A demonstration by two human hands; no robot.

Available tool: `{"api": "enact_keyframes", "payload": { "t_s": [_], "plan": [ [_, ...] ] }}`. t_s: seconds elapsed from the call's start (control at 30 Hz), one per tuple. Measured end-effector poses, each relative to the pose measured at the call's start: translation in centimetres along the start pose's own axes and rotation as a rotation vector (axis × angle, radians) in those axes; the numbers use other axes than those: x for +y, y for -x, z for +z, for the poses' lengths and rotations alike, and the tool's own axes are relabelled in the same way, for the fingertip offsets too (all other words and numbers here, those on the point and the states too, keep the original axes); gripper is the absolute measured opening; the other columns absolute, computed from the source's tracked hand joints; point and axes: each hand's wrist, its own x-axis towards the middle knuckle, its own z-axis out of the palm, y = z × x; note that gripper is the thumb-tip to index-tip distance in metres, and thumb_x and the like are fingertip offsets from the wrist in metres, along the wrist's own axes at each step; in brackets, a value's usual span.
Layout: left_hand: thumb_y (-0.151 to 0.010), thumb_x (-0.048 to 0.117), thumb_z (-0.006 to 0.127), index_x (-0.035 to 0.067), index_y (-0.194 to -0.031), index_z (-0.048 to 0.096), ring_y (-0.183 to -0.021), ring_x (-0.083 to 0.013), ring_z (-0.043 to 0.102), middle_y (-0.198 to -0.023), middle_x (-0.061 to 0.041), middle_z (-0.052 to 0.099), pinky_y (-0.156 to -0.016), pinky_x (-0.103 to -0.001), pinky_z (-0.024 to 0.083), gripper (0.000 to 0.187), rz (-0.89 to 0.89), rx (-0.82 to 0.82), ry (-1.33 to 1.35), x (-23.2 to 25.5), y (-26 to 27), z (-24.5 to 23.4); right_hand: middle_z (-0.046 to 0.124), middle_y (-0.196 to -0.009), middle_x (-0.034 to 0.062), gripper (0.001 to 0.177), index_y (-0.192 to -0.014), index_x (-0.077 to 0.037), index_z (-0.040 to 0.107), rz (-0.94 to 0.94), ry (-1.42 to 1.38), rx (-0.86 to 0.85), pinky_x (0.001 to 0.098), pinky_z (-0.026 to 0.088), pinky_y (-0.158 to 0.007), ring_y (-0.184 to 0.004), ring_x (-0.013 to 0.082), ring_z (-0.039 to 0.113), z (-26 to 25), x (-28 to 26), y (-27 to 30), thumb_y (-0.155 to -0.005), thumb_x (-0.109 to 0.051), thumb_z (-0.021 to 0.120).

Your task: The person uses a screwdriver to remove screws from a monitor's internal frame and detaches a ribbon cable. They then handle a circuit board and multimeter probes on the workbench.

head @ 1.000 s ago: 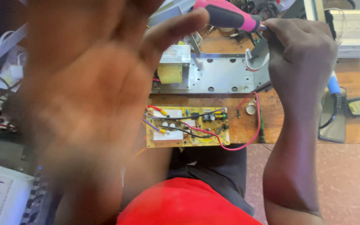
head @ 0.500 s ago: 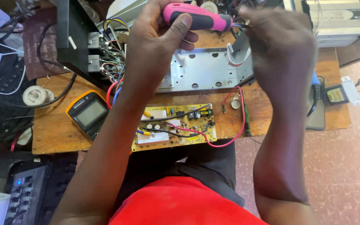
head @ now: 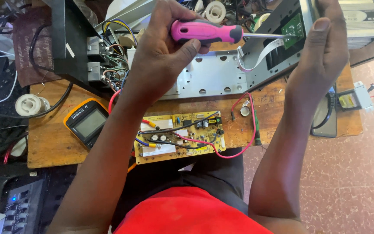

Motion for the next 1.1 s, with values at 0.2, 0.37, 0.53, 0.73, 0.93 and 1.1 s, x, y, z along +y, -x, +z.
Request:
{"api": "enact_keyframes", "payload": {
  "t_s": [0.2, 0.37, 0.53, 0.73, 0.93, 1.1],
  "plan": [
    [-0.107, 0.024, 0.055, 0.012, -0.128, 0.046, -0.086, -0.0139, 0.075, -0.121, -0.009, 0.069, -0.079, -0.027, 0.063, 0.026, -0.068, -0.024, -0.269, 2.1, -0.9, 0.6, 0.057, -0.163, 0.0227, 0.036, -0.160, 0.002, 0.047, -0.104, -0.065, 0.001, 0.0459, 0.044, -0.138, -0.158, 0.0358, 0.052, -0.1, 1.5, 0.1, -0.129, -0.014, 0.039],
    [-0.108, 0.035, 0.054, 0.010, -0.114, 0.064, -0.046, -0.0125, 0.068, -0.070, -0.001, 0.072, -0.054, -0.036, 0.055, 0.028, -0.185, 0.034, -0.605, 1.5, -1.5, 1.0, 0.056, -0.164, 0.0205, 0.035, -0.161, 0.001, 0.047, -0.081, -0.166, 0.019, 0.0433, 0.043, -0.140, -0.159, 0.0325, 0.052, -0.2, 2.6, 0.2, -0.128, -0.007, 0.040],
    [-0.108, 0.012, 0.069, 0.003, -0.128, 0.063, -0.082, -0.0219, 0.067, -0.111, -0.013, 0.063, -0.061, -0.032, 0.065, 0.022, 0.137, 0.004, -0.538, 0.1, -1.3, 0.4, 0.057, -0.164, 0.0190, 0.035, -0.161, -0.001, 0.048, -0.061, -0.157, 0.002, 0.0415, 0.045, -0.137, -0.158, 0.0304, 0.053, -0.3, 2.1, 0.3, -0.128, -0.008, 0.038],
    [-0.108, 0.010, 0.075, 0.000, -0.126, 0.067, -0.070, -0.0206, 0.067, -0.102, -0.012, 0.073, -0.064, -0.035, 0.055, 0.022, 0.193, -0.014, -0.570, -0.6, -0.5, -0.4, 0.062, -0.161, 0.0182, 0.035, -0.161, -0.003, 0.050, -0.161, -0.066, -0.017, 0.0437, 0.047, -0.132, -0.153, 0.0305, 0.058, -0.3, 1.7, 0.2, -0.129, -0.011, 0.039],
    [-0.116, 0.014, 0.071, -0.003, -0.117, 0.069, -0.058, -0.0153, 0.068, -0.088, -0.010, 0.063, -0.044, -0.025, 0.050, 0.018, 0.013, 0.164, -0.362, 3.3, 2.5, -0.2, 0.059, -0.169, 0.0215, 0.044, -0.169, -0.017, 0.041, 0.092, 0.048, -0.062, 0.0439, 0.051, -0.119, -0.161, 0.0302, 0.056, -4.2, -1.7, 3.8, -0.133, -0.043, 0.047],
    [-0.099, 0.019, 0.072, 0.008, -0.120, 0.058, -0.069, -0.0205, 0.066, -0.108, -0.012, 0.062, -0.055, -0.026, 0.051, 0.027, -0.187, 0.392, -0.007, 4.6, 6.7, -1.1, 0.071, -0.121, 0.0142, 0.027, -0.133, -0.003, 0.066, 0.272, 0.159, -0.045, 0.0367, 0.067, -0.094, -0.115, 0.0234, 0.069, -5.1, -0.4, 10.3, -0.115, 0.006, 0.048]
  ]
}}
